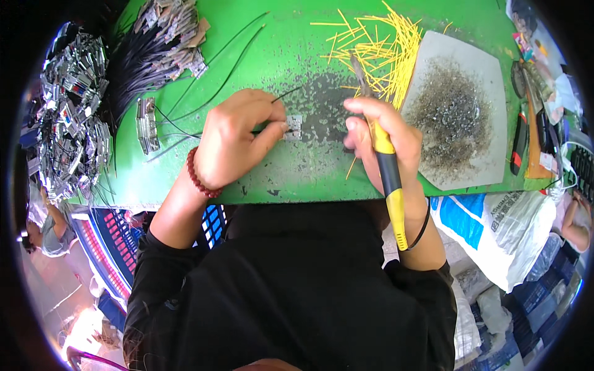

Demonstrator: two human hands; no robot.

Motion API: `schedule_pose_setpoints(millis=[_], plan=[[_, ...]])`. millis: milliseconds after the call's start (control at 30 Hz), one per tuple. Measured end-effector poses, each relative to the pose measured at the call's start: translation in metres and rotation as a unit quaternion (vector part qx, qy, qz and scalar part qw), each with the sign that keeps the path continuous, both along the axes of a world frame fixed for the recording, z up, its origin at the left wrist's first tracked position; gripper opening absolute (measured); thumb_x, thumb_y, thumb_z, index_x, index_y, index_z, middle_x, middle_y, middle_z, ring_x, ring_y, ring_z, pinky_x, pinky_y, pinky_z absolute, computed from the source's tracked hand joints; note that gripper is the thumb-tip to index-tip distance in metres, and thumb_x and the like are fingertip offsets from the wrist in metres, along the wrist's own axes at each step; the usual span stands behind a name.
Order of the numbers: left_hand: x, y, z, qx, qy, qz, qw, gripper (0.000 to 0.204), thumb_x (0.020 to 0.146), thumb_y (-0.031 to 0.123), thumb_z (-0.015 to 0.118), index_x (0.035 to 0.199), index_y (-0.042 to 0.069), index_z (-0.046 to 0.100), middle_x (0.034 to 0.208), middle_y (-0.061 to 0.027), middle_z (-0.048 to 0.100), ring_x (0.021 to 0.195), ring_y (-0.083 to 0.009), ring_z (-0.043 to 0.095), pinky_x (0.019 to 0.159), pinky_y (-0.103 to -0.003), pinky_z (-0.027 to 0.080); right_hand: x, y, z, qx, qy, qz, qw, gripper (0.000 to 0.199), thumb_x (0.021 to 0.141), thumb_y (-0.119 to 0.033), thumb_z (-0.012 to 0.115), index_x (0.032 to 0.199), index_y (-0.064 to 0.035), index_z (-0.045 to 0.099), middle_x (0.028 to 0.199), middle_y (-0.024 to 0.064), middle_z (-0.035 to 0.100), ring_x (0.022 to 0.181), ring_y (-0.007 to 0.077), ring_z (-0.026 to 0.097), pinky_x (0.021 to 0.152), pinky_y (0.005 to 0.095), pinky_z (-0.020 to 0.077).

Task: The person solders wires to small circuit boards using a soldering iron and installs the wired components into a toy vehicle body.

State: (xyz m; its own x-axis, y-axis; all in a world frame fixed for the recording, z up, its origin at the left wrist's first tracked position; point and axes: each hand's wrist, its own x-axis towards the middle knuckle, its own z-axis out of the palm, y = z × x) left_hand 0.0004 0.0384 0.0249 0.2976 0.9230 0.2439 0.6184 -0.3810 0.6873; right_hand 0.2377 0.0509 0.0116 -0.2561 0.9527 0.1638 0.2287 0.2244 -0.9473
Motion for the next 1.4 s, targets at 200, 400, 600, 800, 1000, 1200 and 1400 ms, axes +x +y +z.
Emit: schedule_pose_setpoints(millis=[200, 400, 600, 800, 1000, 1200, 1400], plan=[[-0.002, -0.007, 0.020, 0.047, 0.002, -0.016, 0.999, 0.017, 0.070, -0.002, 0.076, 0.084, 0.001, 0.067, 0.091, -0.0112, 0.068, 0.083, -0.0269, 0.066, 0.072, -0.034, 0.055, -0.040, 0.028, 0.015, 0.075, 0.090, 0.046, 0.992, 0.038, 0.081, 0.003, 0.072, 0.116, -0.0056, 0.060, 0.092, 0.0080, 0.070, 0.073, 0.0086, 0.065, 0.063, 0.0222, 0.0512], [0.008, -0.018, 0.033, -0.027, -0.081, 0.079, 0.993, 0.014, 0.075, 0.004, 0.073, 0.084, 0.005, 0.063, 0.090, -0.0086, 0.065, 0.069, -0.0276, 0.064, 0.059, -0.035, 0.052, -0.045, 0.021, 0.011, 0.153, 0.078, 0.031, 0.985, 0.033, 0.080, 0.007, 0.071, 0.110, -0.0047, 0.061, 0.082, 0.0045, 0.065, 0.066, 0.0061, 0.060, 0.059, 0.0198, 0.0469], [0.016, -0.019, 0.019, 0.028, -0.083, 0.094, 0.992, 0.011, 0.077, 0.005, 0.072, 0.085, 0.006, 0.064, 0.078, -0.0104, 0.063, 0.068, -0.0290, 0.062, 0.059, -0.037, 0.051, -0.054, 0.000, 0.003, 0.064, 0.133, 0.030, 0.989, 0.035, 0.080, 0.006, 0.071, 0.111, -0.0043, 0.060, 0.079, 0.0019, 0.062, 0.067, 0.0047, 0.058, 0.059, 0.0195, 0.0459], [0.017, -0.024, 0.019, -0.023, -0.097, 0.094, 0.991, 0.009, 0.078, 0.006, 0.071, 0.083, 0.005, 0.064, 0.077, -0.0106, 0.063, 0.069, -0.0298, 0.063, 0.060, -0.038, 0.050, -0.048, -0.008, -0.004, 0.061, 0.102, 0.049, 0.992, 0.037, 0.087, 0.001, 0.068, 0.119, -0.0013, 0.049, 0.083, 0.0093, 0.065, 0.072, 0.0114, 0.061, 0.063, 0.0244, 0.0509], [0.017, -0.025, 0.017, -0.061, -0.100, 0.107, 0.987, 0.009, 0.078, 0.007, 0.071, 0.082, 0.004, 0.064, 0.076, -0.0113, 0.063, 0.069, -0.0309, 0.063, 0.060, -0.038, 0.049, -0.054, -0.016, -0.004, 0.058, 0.233, -0.029, 0.970, 0.032, 0.085, 0.010, 0.064, 0.114, 0.0012, 0.054, 0.089, 0.0110, 0.066, 0.082, 0.0137, 0.069, 0.066, 0.0239, 0.0555], [0.017, -0.026, 0.016, -0.069, -0.107, 0.110, 0.986, 0.007, 0.078, 0.007, 0.070, 0.079, 0.004, 0.064, 0.076, -0.0114, 0.064, 0.069, -0.0308, 0.063, 0.060, -0.038, 0.050, -0.045, -0.018, -0.008, 0.102, 0.169, 0.016, 0.980, 0.032, 0.084, 0.010, 0.066, 0.113, 0.0028, 0.054, 0.095, 0.0123, 0.066, 0.083, 0.0175, 0.071, 0.066, 0.0247, 0.0562], [0.016, -0.026, 0.016, -0.038, -0.079, 0.072, 0.994, 0.007, 0.077, 0.007, 0.070, 0.075, 0.005, 0.064, 0.073, -0.0102, 0.064, 0.067, -0.0293, 0.063, 0.058, -0.037, 0.050, -0.044, -0.011, -0.009, 0.094, 0.151, 0.038, 0.983, 0.033, 0.083, 0.009, 0.065, 0.114, 0.0020, 0.056, 0.100, 0.0115, 0.063, 0.078, 0.0153, 0.069, 0.066, 0.0246, 0.0553]])
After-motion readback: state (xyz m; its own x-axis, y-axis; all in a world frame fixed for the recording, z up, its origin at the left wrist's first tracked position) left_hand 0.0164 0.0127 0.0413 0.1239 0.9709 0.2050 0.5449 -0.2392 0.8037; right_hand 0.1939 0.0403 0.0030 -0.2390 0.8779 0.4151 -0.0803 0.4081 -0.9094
